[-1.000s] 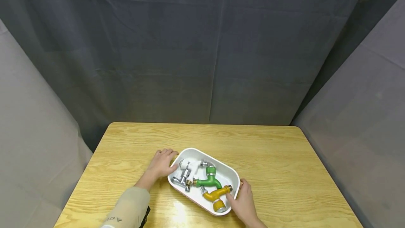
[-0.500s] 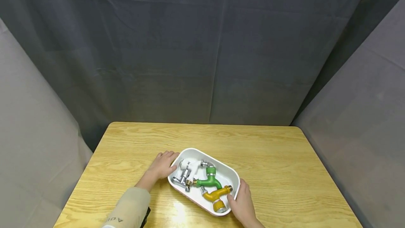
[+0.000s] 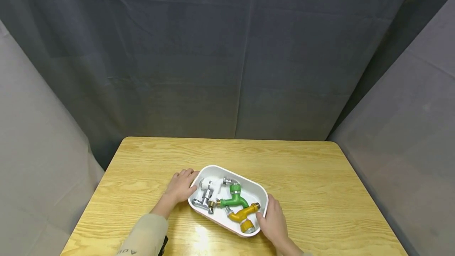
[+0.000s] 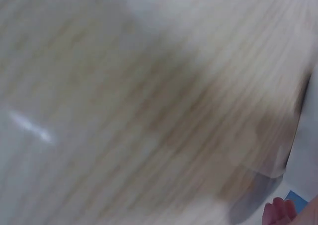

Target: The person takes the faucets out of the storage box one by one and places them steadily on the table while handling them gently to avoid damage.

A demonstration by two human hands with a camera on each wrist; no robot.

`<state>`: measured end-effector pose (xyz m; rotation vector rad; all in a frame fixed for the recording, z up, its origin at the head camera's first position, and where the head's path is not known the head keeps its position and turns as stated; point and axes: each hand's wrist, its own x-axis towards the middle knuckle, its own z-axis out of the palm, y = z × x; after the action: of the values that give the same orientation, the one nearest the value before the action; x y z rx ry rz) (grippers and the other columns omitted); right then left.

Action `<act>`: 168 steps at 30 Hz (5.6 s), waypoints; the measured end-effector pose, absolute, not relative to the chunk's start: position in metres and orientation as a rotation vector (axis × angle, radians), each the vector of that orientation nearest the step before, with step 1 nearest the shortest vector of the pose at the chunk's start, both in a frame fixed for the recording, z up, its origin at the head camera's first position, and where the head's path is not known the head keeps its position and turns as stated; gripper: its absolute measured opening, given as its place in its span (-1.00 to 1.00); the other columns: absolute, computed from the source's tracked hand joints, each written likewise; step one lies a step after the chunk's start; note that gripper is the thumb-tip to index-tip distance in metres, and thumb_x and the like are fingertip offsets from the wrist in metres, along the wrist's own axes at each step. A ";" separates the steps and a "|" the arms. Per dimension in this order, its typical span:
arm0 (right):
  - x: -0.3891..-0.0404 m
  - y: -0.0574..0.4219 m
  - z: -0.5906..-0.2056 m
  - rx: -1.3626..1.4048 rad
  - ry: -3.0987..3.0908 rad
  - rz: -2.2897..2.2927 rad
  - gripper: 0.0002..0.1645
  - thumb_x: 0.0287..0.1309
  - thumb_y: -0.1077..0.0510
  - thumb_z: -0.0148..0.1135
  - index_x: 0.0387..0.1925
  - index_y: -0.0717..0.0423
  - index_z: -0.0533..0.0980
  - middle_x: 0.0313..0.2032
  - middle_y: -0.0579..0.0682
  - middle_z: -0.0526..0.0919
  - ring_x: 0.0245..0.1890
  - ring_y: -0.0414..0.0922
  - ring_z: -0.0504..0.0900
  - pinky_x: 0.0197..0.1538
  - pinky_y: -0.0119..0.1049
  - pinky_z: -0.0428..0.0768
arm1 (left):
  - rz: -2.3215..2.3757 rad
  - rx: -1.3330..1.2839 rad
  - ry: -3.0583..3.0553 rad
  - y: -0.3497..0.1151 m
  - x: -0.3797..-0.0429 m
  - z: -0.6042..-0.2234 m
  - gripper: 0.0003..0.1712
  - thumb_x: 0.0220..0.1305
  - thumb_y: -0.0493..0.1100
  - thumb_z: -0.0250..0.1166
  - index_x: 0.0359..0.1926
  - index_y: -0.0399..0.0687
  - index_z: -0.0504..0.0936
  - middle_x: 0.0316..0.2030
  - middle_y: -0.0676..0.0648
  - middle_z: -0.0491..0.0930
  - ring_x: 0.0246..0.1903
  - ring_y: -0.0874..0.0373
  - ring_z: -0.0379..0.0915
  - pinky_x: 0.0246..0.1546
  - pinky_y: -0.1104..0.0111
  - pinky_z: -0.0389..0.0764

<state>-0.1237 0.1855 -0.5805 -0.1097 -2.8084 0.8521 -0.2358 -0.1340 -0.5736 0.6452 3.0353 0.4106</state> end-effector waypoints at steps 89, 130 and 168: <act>-0.196 0.085 -0.570 0.198 -3.091 0.609 -0.17 -0.04 -0.08 0.07 0.30 0.06 0.14 -0.06 0.18 0.42 -0.06 0.10 0.43 -0.10 0.05 0.43 | 0.479 0.155 3.176 -0.250 -0.190 -0.575 -0.41 0.17 -0.01 0.09 0.22 -0.10 0.35 0.05 -0.27 0.32 0.07 -0.22 0.18 -0.02 -0.17 0.20; -0.197 0.071 -0.565 0.197 -3.132 0.658 -0.16 0.01 -0.11 0.06 0.32 0.03 0.11 -0.01 0.17 0.39 -0.05 0.10 0.42 -0.08 0.05 0.41 | 0.470 0.096 3.137 -0.263 -0.186 -0.569 -0.41 0.21 0.02 0.05 0.24 -0.08 0.31 0.09 -0.26 0.29 0.11 -0.23 0.13 0.01 -0.21 0.14; -0.210 0.067 -0.512 0.994 -2.928 0.187 -0.02 -0.17 -0.34 0.23 0.31 -0.25 0.10 0.30 0.01 0.16 0.29 0.01 0.16 0.24 0.05 0.20 | 0.449 0.068 3.145 -0.262 -0.184 -0.569 -0.42 0.22 0.00 0.05 0.24 -0.10 0.32 0.09 -0.28 0.30 0.11 -0.24 0.14 0.02 -0.20 0.14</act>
<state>-0.2101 0.0674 -0.5121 0.9938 -2.9276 0.1868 -0.1845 -0.2620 -0.5685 0.0680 3.1448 0.4495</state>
